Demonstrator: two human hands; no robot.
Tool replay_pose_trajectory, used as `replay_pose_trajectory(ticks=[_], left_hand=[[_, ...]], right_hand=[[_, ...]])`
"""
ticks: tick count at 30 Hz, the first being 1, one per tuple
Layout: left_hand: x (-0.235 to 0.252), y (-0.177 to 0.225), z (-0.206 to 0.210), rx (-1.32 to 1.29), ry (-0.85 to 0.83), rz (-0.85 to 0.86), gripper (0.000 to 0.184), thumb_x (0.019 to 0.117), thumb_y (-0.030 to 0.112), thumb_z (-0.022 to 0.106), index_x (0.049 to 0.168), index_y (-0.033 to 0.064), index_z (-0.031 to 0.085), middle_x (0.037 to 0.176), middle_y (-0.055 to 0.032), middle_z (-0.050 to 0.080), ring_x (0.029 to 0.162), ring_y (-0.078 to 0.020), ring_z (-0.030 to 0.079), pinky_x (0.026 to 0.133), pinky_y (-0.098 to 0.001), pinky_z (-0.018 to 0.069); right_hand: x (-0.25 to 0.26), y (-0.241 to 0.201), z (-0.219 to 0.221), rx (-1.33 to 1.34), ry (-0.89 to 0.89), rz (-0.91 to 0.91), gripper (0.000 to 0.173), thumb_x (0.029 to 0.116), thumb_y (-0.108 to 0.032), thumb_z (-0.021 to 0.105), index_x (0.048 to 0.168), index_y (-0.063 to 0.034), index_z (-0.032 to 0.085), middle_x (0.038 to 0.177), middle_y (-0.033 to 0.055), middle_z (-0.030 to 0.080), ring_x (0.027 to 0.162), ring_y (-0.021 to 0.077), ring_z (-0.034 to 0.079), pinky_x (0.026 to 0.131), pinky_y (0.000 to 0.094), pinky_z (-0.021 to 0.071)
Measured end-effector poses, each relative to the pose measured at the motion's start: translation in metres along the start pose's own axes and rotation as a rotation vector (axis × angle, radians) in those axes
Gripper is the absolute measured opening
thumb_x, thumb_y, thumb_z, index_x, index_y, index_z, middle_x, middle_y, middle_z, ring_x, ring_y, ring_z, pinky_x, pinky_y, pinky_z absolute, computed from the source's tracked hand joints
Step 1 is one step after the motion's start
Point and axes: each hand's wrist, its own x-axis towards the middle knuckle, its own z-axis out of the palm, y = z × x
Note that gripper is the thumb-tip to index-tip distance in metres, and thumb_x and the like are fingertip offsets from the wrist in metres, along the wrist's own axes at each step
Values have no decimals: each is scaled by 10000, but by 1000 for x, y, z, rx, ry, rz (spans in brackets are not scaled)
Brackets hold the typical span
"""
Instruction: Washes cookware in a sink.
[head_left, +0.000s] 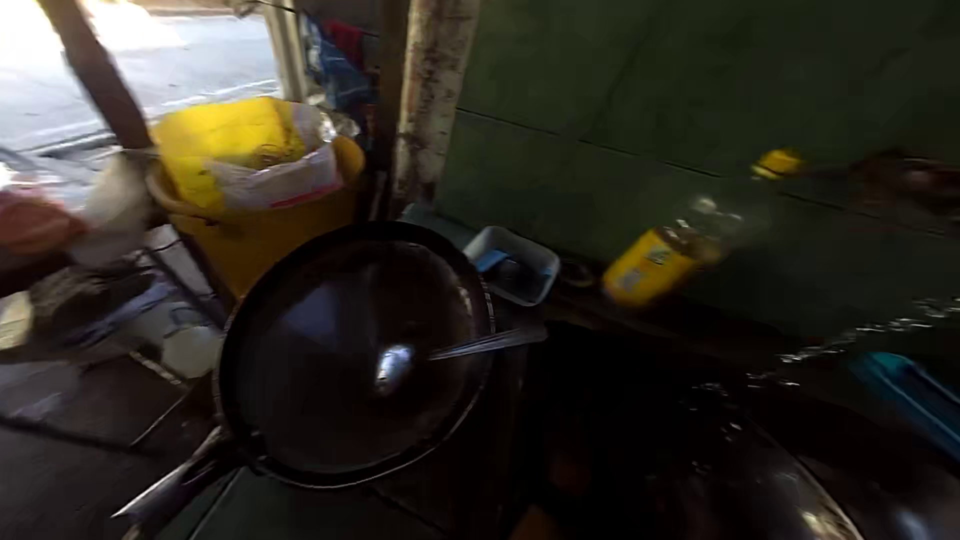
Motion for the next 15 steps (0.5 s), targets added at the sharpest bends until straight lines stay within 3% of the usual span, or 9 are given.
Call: replay_pose_trajectory(ticks=[3,5,7,9,12,15], left_hand=[[-1,6,-5,80,-42,-4,398,1062,157,532,1407,-37,575,1481,-288,505,1391,-382,492,1177,-447,383],[-4,2,-2,77,-23,17,386,1057,136,538,1397,-44,581,1456,-293,523,1370,-382,510,1164,-443,396],[-5,0,-1,66,-14,34,381,1052,125,545,1389,-46,588,1438,-296,537,1352,-381,523,1156,-446,403],[-5,2,-1,61,-28,19,379,1055,135,543,1397,-22,590,1448,-286,529,1346,-374,526,1145,-449,412],[-4,4,0,34,-11,23,373,1045,120,557,1389,-19,600,1454,-293,519,1346,-377,524,1137,-448,422],[-7,4,-1,21,-13,-2,378,1047,115,558,1404,-5,590,1472,-277,504,1348,-352,522,1130,-427,428]], right_hand=[[-29,-30,3,64,-164,-75,301,993,-134,605,1195,68,698,1348,317,593,1262,467,584,1066,590,472],[-32,-11,-1,-1,-95,-128,262,986,-155,621,1146,13,742,1281,283,646,1199,448,631,1000,596,515],[-15,8,-5,-47,-1,-14,266,996,-158,601,1157,10,730,1296,283,630,1202,448,623,1004,595,505],[-11,-4,-3,-23,36,100,276,1002,-149,591,1173,24,720,1325,272,619,1226,424,615,1042,553,493],[-35,-26,-4,20,-96,-1,261,979,-108,617,1174,22,731,1320,269,630,1199,427,635,999,570,522],[-23,6,-14,-113,-102,35,280,1012,-163,573,1203,-24,724,1328,237,629,1237,399,613,1041,555,495]])
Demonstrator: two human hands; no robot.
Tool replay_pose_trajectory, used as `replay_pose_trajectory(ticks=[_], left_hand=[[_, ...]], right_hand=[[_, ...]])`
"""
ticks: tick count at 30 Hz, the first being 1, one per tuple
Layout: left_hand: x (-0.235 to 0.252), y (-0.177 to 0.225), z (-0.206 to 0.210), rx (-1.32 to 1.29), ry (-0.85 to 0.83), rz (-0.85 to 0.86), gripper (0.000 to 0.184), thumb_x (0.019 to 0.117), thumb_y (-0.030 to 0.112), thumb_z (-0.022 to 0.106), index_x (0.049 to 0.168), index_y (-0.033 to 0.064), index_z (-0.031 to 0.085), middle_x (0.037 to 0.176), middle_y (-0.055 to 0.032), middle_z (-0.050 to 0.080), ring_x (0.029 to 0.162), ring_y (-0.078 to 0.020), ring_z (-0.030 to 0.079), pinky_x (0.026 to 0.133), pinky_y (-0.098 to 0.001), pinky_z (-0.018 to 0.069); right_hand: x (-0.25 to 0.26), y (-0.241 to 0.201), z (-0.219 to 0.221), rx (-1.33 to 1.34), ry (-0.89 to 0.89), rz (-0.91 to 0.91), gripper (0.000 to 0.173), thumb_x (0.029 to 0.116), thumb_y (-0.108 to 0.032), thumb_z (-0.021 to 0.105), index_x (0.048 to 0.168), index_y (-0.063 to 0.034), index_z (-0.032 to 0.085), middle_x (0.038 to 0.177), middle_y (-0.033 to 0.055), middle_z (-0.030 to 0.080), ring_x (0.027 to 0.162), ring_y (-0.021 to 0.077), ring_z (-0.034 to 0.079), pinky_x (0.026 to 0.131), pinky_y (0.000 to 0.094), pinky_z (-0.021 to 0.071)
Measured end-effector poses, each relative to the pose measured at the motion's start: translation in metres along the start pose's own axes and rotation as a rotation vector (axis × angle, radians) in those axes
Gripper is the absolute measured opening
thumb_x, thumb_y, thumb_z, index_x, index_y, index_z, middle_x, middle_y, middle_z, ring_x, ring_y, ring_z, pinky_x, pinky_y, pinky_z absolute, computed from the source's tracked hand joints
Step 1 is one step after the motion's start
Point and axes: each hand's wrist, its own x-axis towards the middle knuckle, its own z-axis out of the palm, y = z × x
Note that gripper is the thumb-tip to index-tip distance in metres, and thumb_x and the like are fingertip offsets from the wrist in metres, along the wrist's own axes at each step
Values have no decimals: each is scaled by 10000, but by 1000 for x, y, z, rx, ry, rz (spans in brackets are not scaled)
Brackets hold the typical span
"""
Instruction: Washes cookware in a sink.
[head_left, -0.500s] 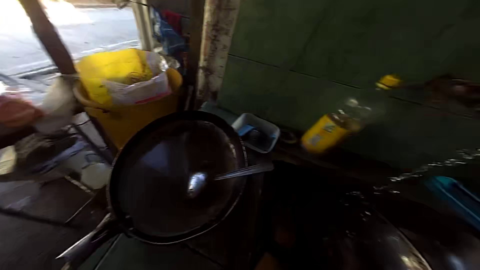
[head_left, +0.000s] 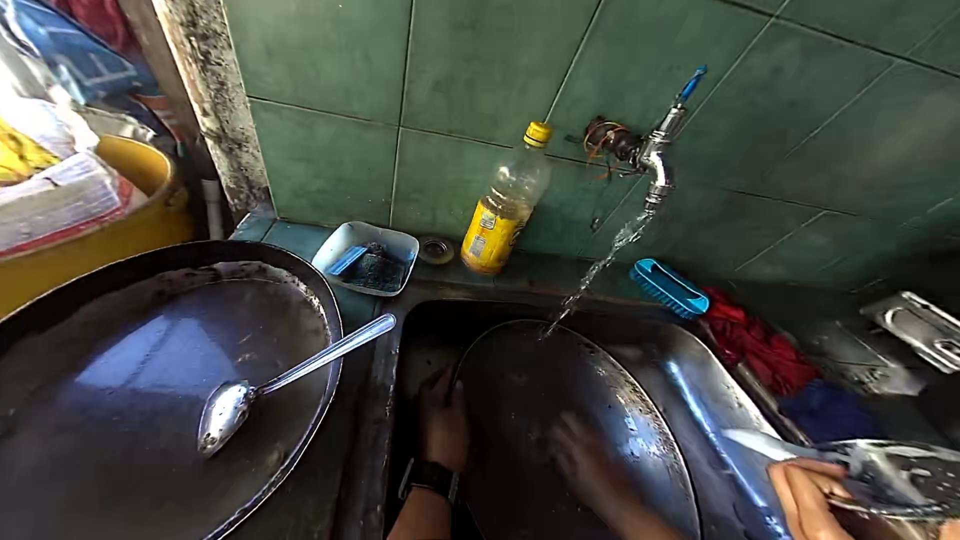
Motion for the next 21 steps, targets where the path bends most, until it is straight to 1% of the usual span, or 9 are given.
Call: replay_pose_trajectory(ticks=[3,6,9,12,15,16,18,20,21], left_hand=[[1,0,2,-37,15,18,363,1042,94,561,1381,-28,601,1469,-288,500,1350,-353,518,1132,-417,422],[2,-2,4,-86,27,23,351,1037,85,569,1359,-52,608,1467,-298,496,1350,-358,513,1129,-412,421],[2,-3,4,-92,21,1,354,1039,90,570,1368,-36,608,1460,-284,509,1337,-343,527,1123,-407,429],[4,-1,4,-108,24,2,347,1039,80,566,1362,-37,611,1460,-290,501,1331,-345,526,1120,-406,428],[3,-4,3,-100,26,-5,344,1038,82,569,1357,-38,616,1466,-294,497,1348,-351,514,1129,-407,420],[4,-4,3,-103,31,1,342,1035,79,574,1352,-42,619,1464,-299,497,1344,-355,515,1125,-408,423],[4,-4,4,-121,34,4,340,1029,75,582,1345,-46,623,1461,-301,496,1336,-350,521,1117,-401,431],[3,-2,4,-137,27,-6,335,1032,73,580,1343,-43,624,1464,-291,497,1340,-337,518,1123,-389,425],[3,-1,5,-142,25,-9,334,1032,72,579,1342,-42,626,1462,-286,502,1340,-332,519,1123,-387,425]], right_hand=[[17,-6,-1,33,63,150,293,1026,-156,549,1203,13,710,1336,242,617,1242,393,609,1061,519,484],[5,-17,9,75,73,-30,249,979,-124,609,1139,14,742,1267,243,658,1182,406,642,1014,540,514],[35,-8,-3,-6,41,3,284,1005,-133,566,1212,1,706,1351,237,611,1303,418,552,1101,561,430],[61,-53,6,81,120,91,315,1028,-155,527,1230,17,697,1371,231,608,1307,384,565,1124,507,427],[18,-90,15,297,-84,-5,329,990,-119,592,1273,36,656,1363,250,586,1264,378,585,1093,501,463],[-5,-82,15,334,-140,-74,311,985,-121,614,1238,50,672,1324,262,610,1230,387,609,1073,513,481],[-44,-38,14,298,-145,-275,195,950,-100,655,1024,59,740,1120,257,698,1081,401,682,967,540,544],[-56,-1,0,197,-268,-355,204,978,-126,642,1024,40,752,1116,241,706,1096,422,667,980,572,518],[-53,2,-4,155,-289,-351,210,980,-140,640,1021,35,749,1127,239,704,1107,428,663,978,585,516]])
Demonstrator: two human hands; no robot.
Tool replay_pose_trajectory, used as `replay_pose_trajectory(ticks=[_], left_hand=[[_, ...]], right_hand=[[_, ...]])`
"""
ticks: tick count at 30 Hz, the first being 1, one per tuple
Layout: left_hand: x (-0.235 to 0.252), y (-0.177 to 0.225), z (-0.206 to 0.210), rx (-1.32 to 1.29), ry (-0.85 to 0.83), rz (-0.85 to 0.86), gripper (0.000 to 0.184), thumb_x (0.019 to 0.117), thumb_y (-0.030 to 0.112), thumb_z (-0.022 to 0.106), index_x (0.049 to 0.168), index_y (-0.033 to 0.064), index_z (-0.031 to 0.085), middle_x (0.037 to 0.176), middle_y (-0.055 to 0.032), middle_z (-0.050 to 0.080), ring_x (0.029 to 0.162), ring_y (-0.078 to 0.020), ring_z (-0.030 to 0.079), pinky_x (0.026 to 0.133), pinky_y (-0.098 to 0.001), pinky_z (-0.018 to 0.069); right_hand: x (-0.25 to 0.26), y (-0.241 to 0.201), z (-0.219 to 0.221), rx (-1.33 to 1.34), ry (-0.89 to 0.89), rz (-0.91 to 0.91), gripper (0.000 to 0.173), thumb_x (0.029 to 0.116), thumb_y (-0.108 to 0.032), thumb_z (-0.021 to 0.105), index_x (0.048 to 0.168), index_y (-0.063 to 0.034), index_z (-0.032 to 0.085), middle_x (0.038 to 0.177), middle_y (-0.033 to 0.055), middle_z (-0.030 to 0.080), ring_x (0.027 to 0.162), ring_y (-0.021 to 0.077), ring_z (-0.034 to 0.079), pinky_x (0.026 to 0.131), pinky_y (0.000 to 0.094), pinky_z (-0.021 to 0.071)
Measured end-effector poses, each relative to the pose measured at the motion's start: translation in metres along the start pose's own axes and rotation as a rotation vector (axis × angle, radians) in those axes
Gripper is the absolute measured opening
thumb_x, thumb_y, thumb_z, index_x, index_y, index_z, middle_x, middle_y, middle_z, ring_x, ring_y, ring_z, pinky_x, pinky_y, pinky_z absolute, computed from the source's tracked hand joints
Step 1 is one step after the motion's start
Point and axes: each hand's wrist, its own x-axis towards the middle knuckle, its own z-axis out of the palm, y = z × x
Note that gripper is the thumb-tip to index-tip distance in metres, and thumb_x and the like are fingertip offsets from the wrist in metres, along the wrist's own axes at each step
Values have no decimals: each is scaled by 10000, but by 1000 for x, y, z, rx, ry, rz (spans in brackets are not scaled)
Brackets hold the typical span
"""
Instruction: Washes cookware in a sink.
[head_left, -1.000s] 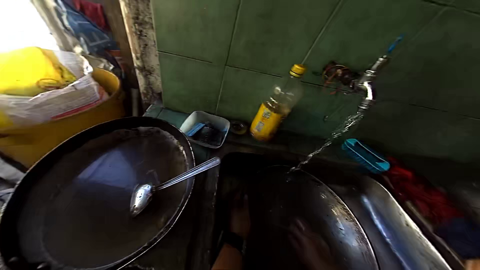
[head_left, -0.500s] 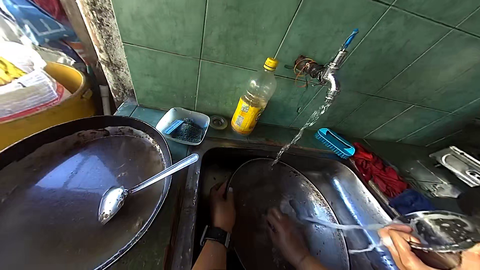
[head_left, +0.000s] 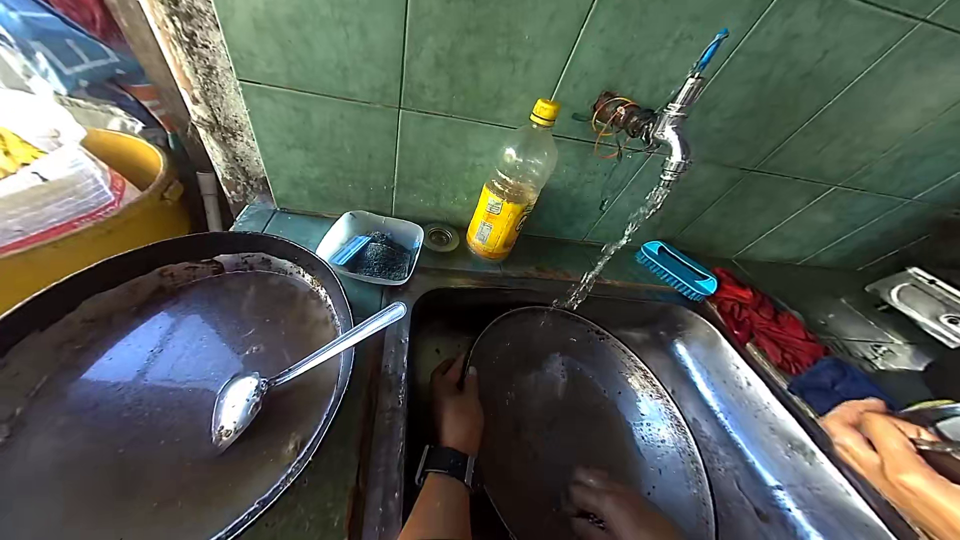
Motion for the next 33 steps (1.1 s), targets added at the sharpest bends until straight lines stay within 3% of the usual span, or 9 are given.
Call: replay_pose_trajectory(ticks=[3,6,11,15,18,21,24,28,33], left_hand=[[1,-2,0,-7,-10,-5,342,1036,79,573,1354,-39,616,1462,-283,503,1337,-331,523,1119,-391,428],[5,-4,-1,-2,0,8,350,1035,76,571,1359,-52,608,1461,-299,501,1348,-347,514,1137,-401,411],[3,-1,-4,10,1,-7,349,1037,74,569,1361,-50,607,1471,-292,495,1347,-343,512,1122,-394,420],[1,-3,-2,-41,7,-4,345,1033,66,573,1359,-43,613,1468,-286,502,1335,-334,526,1109,-397,435],[2,-1,0,-35,15,9,344,1034,66,572,1356,-49,612,1462,-284,508,1329,-329,530,1109,-391,435],[3,-3,-2,-15,3,-8,346,1035,70,574,1357,-49,611,1472,-285,499,1342,-333,520,1117,-396,427],[2,-1,-1,-18,-4,-16,350,1036,70,574,1365,-44,606,1476,-281,498,1344,-328,522,1117,-391,427],[0,0,0,-13,0,-12,342,1036,65,570,1358,-41,613,1475,-282,501,1347,-329,523,1124,-389,424],[0,-1,0,-39,7,-7,348,1036,64,568,1361,-55,604,1484,-294,479,1347,-330,515,1120,-378,425]], right_hand=[[51,-40,-3,35,56,172,270,987,-133,617,1159,55,707,1286,286,643,1235,455,603,1062,606,455],[110,-70,-7,162,185,281,367,1007,-108,568,1344,23,632,1443,238,567,1373,370,521,1178,493,377],[26,-20,11,78,129,-12,196,963,-113,652,1009,52,748,1120,265,693,1101,426,666,979,564,527],[19,36,-12,-235,301,279,239,998,-173,606,1105,-2,734,1240,235,677,1209,462,612,969,656,476],[73,8,-23,-185,356,496,318,1022,-180,552,1249,-4,687,1390,212,609,1345,431,514,1095,632,378],[82,-32,-12,-95,163,362,311,1013,-151,562,1239,26,679,1415,229,583,1378,429,477,1130,614,335],[72,-17,-9,-157,160,194,288,1019,-218,567,1135,-6,724,1317,202,653,1282,406,569,1065,593,416],[87,-19,-14,-121,271,386,298,1019,-181,540,1183,1,709,1352,197,628,1327,390,535,1108,595,370],[69,-19,-15,-155,159,292,269,996,-167,599,1167,3,717,1337,212,635,1308,409,546,1078,602,398]])
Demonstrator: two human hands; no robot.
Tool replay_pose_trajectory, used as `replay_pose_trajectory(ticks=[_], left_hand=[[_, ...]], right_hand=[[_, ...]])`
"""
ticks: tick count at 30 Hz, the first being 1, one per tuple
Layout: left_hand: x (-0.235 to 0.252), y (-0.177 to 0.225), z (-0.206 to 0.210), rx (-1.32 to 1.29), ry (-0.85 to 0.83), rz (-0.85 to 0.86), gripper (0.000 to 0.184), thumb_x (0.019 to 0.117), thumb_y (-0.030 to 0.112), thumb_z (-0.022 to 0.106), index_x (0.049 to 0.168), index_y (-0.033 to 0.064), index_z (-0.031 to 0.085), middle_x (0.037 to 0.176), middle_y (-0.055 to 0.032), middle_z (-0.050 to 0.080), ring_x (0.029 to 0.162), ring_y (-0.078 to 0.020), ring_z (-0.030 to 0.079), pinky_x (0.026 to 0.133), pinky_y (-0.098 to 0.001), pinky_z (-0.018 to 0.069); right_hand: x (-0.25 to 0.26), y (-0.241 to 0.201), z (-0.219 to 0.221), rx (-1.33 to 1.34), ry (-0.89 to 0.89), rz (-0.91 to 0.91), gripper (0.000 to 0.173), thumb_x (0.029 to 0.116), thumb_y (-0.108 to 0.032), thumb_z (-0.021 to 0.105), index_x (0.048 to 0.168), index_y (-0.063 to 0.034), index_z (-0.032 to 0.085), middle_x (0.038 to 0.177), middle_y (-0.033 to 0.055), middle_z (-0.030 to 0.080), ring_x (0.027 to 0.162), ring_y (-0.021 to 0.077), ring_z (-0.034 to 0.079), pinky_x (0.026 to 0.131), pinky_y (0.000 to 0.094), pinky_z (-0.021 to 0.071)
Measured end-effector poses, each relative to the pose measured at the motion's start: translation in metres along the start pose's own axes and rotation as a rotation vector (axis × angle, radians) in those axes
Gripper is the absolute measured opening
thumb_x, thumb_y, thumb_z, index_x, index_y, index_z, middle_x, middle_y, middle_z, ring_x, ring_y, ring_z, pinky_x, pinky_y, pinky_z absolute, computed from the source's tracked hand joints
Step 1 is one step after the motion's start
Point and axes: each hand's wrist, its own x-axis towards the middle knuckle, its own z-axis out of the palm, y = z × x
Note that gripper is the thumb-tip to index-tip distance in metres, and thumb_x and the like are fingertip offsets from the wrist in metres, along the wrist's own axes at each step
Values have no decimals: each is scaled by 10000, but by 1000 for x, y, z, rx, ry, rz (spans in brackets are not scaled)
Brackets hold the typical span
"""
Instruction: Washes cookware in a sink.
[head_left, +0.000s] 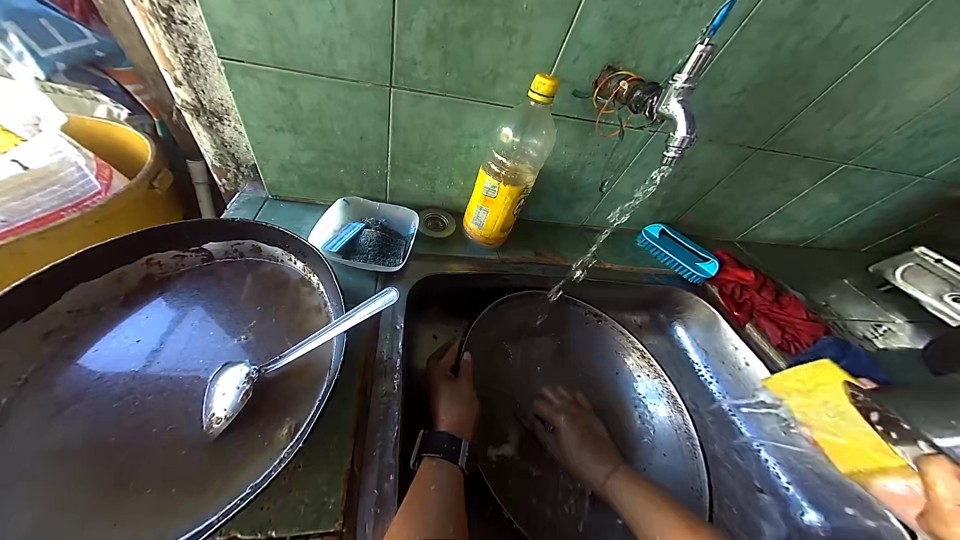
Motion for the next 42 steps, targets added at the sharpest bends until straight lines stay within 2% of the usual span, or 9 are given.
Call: replay_pose_trajectory(ticks=[3,7,12,17,20,25,30,36,42], left_hand=[[-2,1,1,11,8,4,345,1035,64,571,1357,-55,607,1474,-291,490,1329,-322,531,1108,-367,435],[-1,1,1,22,14,21,337,1033,57,568,1343,-67,614,1458,-303,500,1321,-332,536,1107,-371,437],[2,-4,-1,62,-1,30,338,1042,83,561,1343,-61,617,1471,-294,494,1354,-343,507,1126,-401,418],[3,-3,0,70,-6,24,334,1042,83,568,1340,-59,620,1465,-299,493,1331,-339,524,1112,-394,432],[1,0,2,62,0,2,330,1040,90,578,1336,-47,627,1463,-281,503,1292,-324,553,1080,-391,456],[5,1,1,86,-16,8,338,1042,94,574,1344,-50,621,1467,-299,490,1327,-364,516,1107,-423,426],[5,6,2,97,-25,-1,335,1039,94,584,1340,-48,624,1463,-284,500,1292,-333,551,1074,-399,461],[11,-2,0,139,-12,66,329,1022,90,597,1318,-43,648,1446,-310,508,1335,-383,513,1119,-440,422],[1,1,1,385,-94,46,470,1052,103,496,1521,77,484,1473,-283,501,1347,-408,515,1129,-495,424]], right_hand=[[7,-5,1,20,60,125,286,1012,-168,561,1190,2,707,1369,203,617,1338,389,528,1114,589,367],[-3,-12,1,15,-2,-37,267,999,-162,595,1158,15,715,1332,225,634,1299,415,555,1071,609,406],[19,-32,-1,54,13,130,308,1018,-134,541,1265,-15,681,1454,189,565,1399,371,480,1148,582,340],[-60,29,16,108,-110,-191,180,947,-137,658,979,15,748,1122,211,708,1124,415,655,972,628,494],[-69,54,-8,-41,-316,-62,229,981,-166,618,1057,25,719,1172,223,679,1142,420,634,978,629,460],[-58,-18,5,313,-267,19,311,943,-57,662,1226,69,668,1241,286,654,1188,428,626,1061,570,467],[-72,50,-20,-46,-467,5,242,988,-179,616,1077,18,726,1190,221,674,1138,425,630,985,641,452],[-68,-12,3,297,-308,-46,242,991,-114,629,1087,94,707,1182,284,651,1117,431,640,999,568,493],[-20,75,-22,-307,-25,264,327,1011,-40,491,1297,36,629,1382,264,584,1302,469,538,1054,659,402]])
